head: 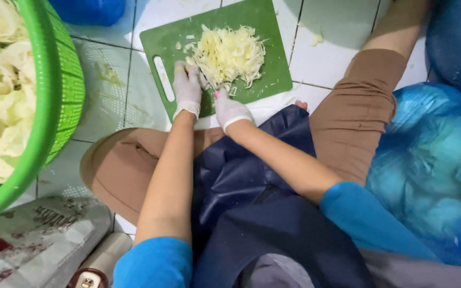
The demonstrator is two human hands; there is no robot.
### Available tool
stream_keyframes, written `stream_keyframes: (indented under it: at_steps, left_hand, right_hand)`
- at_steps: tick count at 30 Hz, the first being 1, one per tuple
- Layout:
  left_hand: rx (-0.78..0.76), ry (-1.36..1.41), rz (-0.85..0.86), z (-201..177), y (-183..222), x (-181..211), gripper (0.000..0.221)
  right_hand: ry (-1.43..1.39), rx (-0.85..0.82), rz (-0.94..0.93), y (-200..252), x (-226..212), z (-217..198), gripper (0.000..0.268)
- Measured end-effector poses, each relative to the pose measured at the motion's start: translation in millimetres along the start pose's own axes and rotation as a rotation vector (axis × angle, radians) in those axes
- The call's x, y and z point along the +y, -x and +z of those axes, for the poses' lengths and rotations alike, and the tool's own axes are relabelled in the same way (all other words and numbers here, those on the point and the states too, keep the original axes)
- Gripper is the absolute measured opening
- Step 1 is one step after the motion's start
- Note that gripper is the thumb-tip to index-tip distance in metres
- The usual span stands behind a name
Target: Shredding cabbage into thin strips using a knife on a cutting board.
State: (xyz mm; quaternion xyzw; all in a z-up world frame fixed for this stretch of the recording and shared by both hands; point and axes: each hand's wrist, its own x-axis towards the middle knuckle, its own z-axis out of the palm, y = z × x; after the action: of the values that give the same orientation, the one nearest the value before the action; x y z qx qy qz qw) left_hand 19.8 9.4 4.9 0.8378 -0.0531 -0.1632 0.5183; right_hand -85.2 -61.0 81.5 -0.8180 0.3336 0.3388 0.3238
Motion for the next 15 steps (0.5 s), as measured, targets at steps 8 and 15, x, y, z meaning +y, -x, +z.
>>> stream_keyframes:
  at_steps: [8, 15]
  left_hand:
    - [0.012, -0.035, -0.016, 2, 1, -10, 0.020]
    - [0.009, 0.071, -0.180, 0, -17, -32, 0.021]
  right_hand:
    - [-0.169, -0.066, 0.049, 23, -10, -7, 0.052]
    - [-0.021, -0.063, -0.045, 2, -7, -13, 0.050]
